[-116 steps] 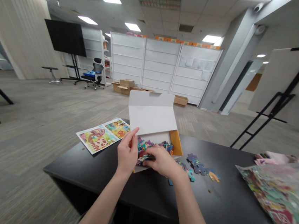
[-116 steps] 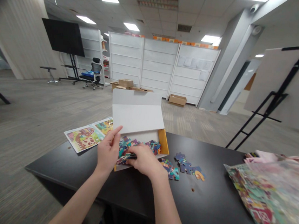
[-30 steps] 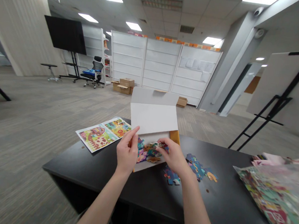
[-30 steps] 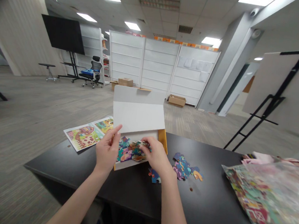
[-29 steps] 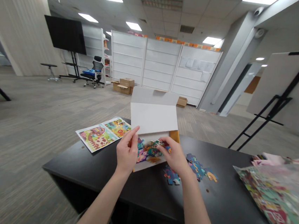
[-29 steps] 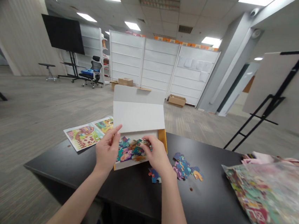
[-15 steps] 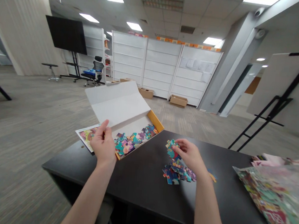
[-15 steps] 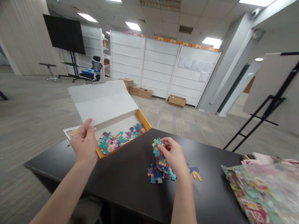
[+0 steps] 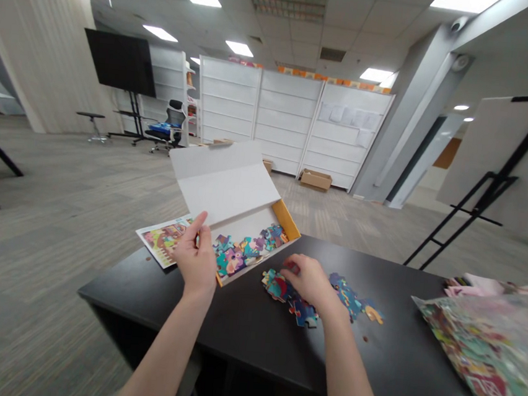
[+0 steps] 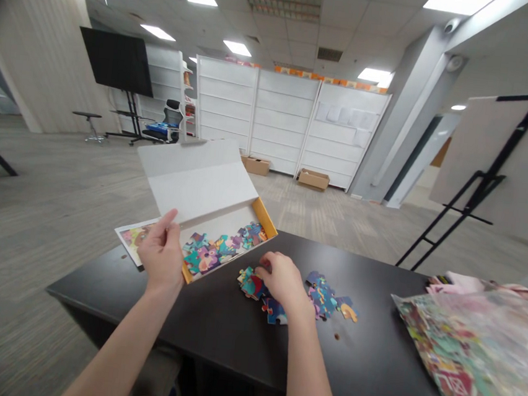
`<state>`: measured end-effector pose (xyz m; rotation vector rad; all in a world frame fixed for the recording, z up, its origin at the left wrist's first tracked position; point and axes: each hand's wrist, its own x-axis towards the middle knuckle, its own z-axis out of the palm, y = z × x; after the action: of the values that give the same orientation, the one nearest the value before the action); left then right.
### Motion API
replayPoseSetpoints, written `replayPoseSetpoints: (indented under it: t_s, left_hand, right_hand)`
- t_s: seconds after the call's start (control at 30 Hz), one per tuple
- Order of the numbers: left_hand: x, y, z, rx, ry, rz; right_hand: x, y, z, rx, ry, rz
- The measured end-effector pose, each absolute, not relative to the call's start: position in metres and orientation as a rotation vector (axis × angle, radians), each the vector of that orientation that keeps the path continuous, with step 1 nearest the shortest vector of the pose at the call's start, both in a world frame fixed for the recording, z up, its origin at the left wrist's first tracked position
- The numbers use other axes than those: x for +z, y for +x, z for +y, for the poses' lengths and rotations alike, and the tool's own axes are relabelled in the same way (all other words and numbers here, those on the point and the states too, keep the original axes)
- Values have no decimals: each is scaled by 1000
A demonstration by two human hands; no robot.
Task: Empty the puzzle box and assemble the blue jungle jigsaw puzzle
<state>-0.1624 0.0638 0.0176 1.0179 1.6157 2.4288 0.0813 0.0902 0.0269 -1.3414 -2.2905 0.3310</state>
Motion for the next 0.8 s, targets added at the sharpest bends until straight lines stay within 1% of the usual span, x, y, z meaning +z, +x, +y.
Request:
replayPoseSetpoints:
  t_s: [0.17,0.3,0.37,0.53,0.8]
  left_hand:
    - [22,-150,58,2377,1054,1602]
    - [27,-139,51,2335,1176,1611]
    - [28,-134,48,2311,1266,1593]
    - [27,-123,43,2236,1397,1561]
    - [29,-116,39,2213,1487,1576]
  right_hand:
    - [38,79,87,281,-1119,-2145]
    - [41,60,79,146,-1017,-2106]
    - [43,54,76,92,-1064,-2111]
    - [45,51,70,51,-1368,-2306]
    - [44,51,67,227,-1425,-2430]
